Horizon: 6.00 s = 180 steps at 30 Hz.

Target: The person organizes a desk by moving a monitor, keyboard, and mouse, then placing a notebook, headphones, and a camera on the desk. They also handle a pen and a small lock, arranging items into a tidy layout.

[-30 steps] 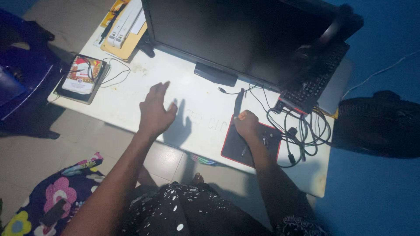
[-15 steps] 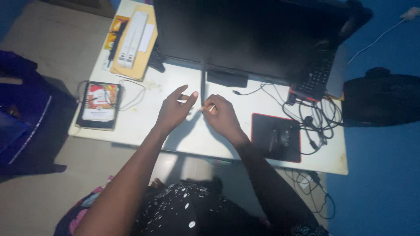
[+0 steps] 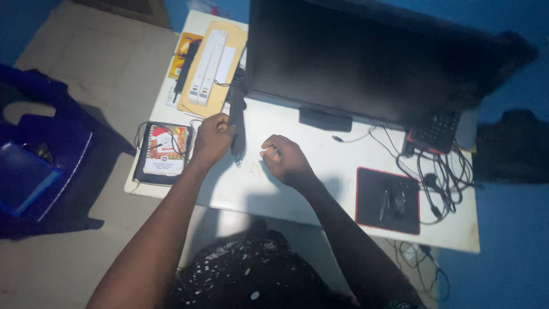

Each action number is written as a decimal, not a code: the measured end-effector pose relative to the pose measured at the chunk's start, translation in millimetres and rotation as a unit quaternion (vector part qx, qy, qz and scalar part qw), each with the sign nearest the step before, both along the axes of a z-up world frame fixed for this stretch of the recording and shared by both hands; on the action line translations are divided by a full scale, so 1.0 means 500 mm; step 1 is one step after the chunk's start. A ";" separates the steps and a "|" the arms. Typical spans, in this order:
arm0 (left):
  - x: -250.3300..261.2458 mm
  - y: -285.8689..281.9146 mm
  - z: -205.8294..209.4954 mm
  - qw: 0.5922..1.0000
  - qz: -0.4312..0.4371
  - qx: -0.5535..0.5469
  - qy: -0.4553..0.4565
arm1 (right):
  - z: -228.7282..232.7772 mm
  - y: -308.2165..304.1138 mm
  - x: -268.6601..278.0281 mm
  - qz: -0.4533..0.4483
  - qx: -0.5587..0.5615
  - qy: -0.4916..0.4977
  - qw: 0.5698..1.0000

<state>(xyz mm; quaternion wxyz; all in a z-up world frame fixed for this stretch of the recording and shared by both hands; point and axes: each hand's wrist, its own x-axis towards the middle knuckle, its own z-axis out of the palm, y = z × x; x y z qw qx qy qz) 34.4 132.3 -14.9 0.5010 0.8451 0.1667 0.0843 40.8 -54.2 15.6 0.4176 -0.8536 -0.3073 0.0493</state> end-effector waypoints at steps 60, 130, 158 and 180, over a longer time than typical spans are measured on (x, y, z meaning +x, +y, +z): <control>0.082 -0.250 0.206 0.928 -0.145 0.189 -0.286 | 0.157 -0.420 0.094 -0.237 0.054 -0.112 0.964; 0.191 -0.758 0.253 0.949 -0.200 -0.028 -0.243 | 0.400 -0.857 0.190 -0.151 0.352 0.060 0.922; 0.022 -0.376 0.195 0.965 -0.046 -0.258 -0.031 | 0.220 -0.399 0.113 -0.099 0.303 0.295 0.901; -0.020 -0.182 0.131 0.715 0.109 -0.676 -0.142 | 0.104 -0.096 -0.020 -0.041 0.231 0.281 0.931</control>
